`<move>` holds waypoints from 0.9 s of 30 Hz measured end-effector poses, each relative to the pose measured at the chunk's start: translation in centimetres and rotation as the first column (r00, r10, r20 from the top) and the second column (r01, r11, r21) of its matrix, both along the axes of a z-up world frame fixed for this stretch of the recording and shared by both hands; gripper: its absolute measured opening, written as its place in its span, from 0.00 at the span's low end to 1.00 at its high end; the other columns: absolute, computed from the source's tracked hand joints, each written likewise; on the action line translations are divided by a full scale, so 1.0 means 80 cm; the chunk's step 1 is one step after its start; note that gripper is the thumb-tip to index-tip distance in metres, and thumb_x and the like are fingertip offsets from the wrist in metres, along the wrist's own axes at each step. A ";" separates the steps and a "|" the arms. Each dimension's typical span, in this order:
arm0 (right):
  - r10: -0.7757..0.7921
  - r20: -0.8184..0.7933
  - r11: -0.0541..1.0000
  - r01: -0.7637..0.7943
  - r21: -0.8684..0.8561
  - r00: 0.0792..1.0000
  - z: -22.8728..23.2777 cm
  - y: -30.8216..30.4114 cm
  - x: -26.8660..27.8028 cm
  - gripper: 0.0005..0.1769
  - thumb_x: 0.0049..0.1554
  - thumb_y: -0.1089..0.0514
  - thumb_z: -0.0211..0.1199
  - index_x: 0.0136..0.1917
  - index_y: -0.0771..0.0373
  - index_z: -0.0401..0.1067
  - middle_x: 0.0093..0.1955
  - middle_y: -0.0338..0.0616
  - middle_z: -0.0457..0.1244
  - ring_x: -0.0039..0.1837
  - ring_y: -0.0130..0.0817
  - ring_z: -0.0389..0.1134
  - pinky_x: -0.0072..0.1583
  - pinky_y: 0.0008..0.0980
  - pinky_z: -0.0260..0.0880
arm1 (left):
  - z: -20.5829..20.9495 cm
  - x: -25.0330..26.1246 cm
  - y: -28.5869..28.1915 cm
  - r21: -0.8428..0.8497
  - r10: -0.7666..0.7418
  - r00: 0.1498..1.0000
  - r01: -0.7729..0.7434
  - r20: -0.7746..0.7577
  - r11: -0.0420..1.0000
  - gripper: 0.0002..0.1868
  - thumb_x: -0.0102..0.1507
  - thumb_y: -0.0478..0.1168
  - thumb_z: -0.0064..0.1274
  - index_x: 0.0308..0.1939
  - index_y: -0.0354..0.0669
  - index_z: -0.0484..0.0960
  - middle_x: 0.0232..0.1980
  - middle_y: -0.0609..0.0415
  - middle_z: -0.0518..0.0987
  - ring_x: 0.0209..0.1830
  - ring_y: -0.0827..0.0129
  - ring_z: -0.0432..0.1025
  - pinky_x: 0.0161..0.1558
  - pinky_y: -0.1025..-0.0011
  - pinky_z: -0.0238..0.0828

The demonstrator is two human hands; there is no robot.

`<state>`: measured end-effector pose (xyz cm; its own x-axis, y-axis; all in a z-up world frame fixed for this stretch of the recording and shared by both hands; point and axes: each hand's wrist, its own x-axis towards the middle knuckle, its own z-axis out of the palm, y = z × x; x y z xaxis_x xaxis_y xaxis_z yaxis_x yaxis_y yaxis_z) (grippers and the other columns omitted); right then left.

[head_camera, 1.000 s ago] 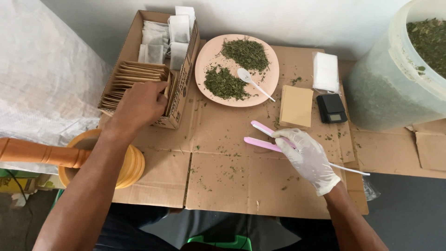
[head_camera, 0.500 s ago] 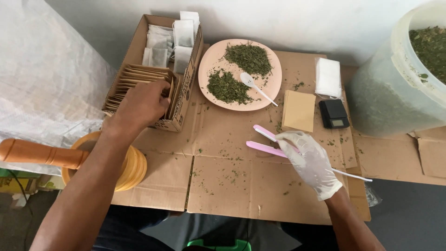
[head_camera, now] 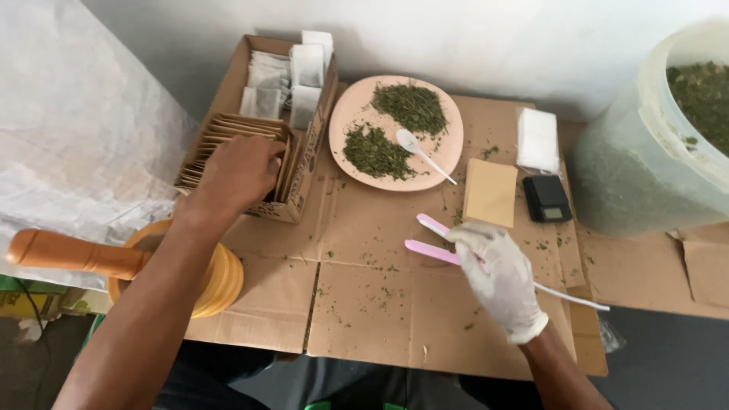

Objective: The person is folding the tops of tea bags and using a handheld heat sealer to close them.

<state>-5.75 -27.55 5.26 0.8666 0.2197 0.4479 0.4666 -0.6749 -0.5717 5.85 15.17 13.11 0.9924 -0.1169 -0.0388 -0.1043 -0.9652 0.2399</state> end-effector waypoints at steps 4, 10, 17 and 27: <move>0.095 0.043 0.995 -0.095 -0.012 0.995 0.000 0.021 -0.013 0.14 0.65 0.57 0.68 0.61 0.47 0.88 0.63 0.40 0.76 0.70 0.44 0.75 0.71 0.45 0.74 | 0.026 -0.011 -0.009 -0.039 0.026 0.997 -0.024 0.068 0.999 0.22 0.74 0.34 0.45 0.66 0.42 0.90 0.44 0.36 0.91 0.41 0.34 0.86 0.45 0.42 0.86; 0.261 0.017 0.953 -0.255 -0.165 0.965 -0.025 0.054 -0.029 0.16 0.58 0.58 0.71 0.60 0.52 0.84 0.63 0.33 0.75 0.56 0.32 0.76 0.60 0.31 0.75 | 0.079 -0.034 -0.057 -0.167 0.052 0.926 0.012 0.374 0.986 0.32 0.61 0.24 0.46 0.67 0.45 0.88 0.48 0.41 0.91 0.37 0.41 0.84 0.43 0.45 0.83; 0.262 0.096 0.951 -0.240 -0.195 0.960 -0.046 0.069 -0.021 0.13 0.57 0.57 0.70 0.55 0.55 0.86 0.60 0.33 0.76 0.59 0.35 0.78 0.59 0.34 0.76 | -0.022 -0.073 -0.183 -0.264 -0.113 0.757 0.358 0.643 0.896 0.14 0.66 0.33 0.59 0.56 0.44 0.88 0.54 0.50 0.90 0.34 0.63 0.82 0.32 0.66 0.79; 0.270 0.189 0.956 -0.241 -0.167 0.944 -0.045 0.068 -0.011 0.12 0.54 0.63 0.72 0.53 0.59 0.84 0.59 0.38 0.76 0.59 0.38 0.79 0.57 0.35 0.77 | -0.165 -0.028 -0.160 -0.296 -0.104 0.630 0.497 0.770 0.816 0.17 0.64 0.32 0.63 0.57 0.43 0.89 0.50 0.55 0.84 0.46 0.63 0.76 0.53 0.63 0.77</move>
